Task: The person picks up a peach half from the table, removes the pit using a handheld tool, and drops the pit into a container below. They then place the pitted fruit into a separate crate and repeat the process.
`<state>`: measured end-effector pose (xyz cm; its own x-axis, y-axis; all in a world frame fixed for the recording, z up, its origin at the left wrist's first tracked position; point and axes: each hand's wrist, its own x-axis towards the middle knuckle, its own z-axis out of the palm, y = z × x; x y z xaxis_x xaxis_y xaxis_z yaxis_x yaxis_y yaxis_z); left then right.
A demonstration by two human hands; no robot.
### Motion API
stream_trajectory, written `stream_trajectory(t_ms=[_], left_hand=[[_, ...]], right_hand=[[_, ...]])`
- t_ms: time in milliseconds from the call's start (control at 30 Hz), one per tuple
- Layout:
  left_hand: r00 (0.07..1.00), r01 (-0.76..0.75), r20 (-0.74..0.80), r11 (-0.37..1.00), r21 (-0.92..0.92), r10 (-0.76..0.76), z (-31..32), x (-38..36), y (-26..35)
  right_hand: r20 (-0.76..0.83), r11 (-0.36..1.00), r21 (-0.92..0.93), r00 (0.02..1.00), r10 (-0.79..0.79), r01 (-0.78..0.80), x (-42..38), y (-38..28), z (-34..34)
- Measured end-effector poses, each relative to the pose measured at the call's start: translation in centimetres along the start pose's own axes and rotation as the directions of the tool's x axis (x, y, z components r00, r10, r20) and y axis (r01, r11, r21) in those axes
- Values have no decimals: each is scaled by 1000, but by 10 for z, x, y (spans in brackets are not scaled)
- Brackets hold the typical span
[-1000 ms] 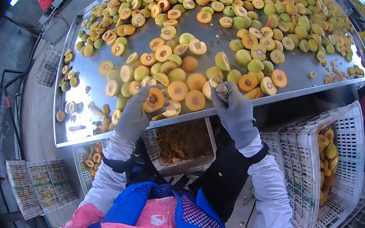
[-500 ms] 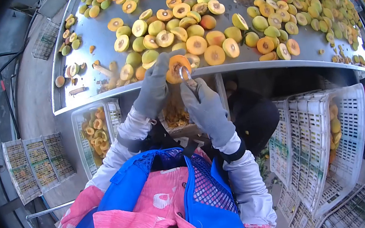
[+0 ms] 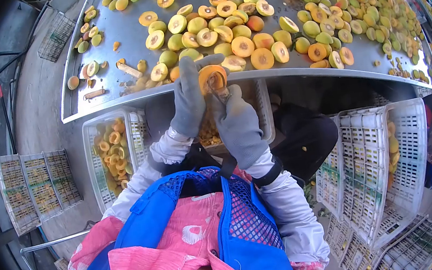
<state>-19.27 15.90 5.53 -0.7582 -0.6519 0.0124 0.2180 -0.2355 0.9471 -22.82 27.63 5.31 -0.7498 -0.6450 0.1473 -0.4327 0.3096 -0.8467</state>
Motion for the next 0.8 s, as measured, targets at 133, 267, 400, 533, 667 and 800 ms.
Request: stream_trajectory(t_ms=[133, 267, 400, 533, 667, 800], left_hand=[[999, -16, -39, 979, 204, 25, -4, -3, 0], [999, -39, 33, 955, 294, 31, -3, -6, 18], [991, -79, 126, 937, 342, 38, -11, -3, 24], [980, -188, 77, 981, 51, 184, 0, -18, 20], [999, 43, 29, 997, -57, -42, -5, -17, 12], [948, 318, 51, 947, -56, -315, -9, -13, 11]], right_hand=[[22, 996, 87, 999, -27, 25, -6, -4, 7], [30, 998, 68, 1000, 3, -5, -11, -15, 6], [69, 976, 213, 997, 24, -38, -13, -18, 1], [94, 952, 293, 994, 58, -83, -17, -23, 5], [133, 926, 353, 987, 90, -132, -22, 5, 24], [450, 688, 459, 815, 366, -562, -17, -34, -7]])
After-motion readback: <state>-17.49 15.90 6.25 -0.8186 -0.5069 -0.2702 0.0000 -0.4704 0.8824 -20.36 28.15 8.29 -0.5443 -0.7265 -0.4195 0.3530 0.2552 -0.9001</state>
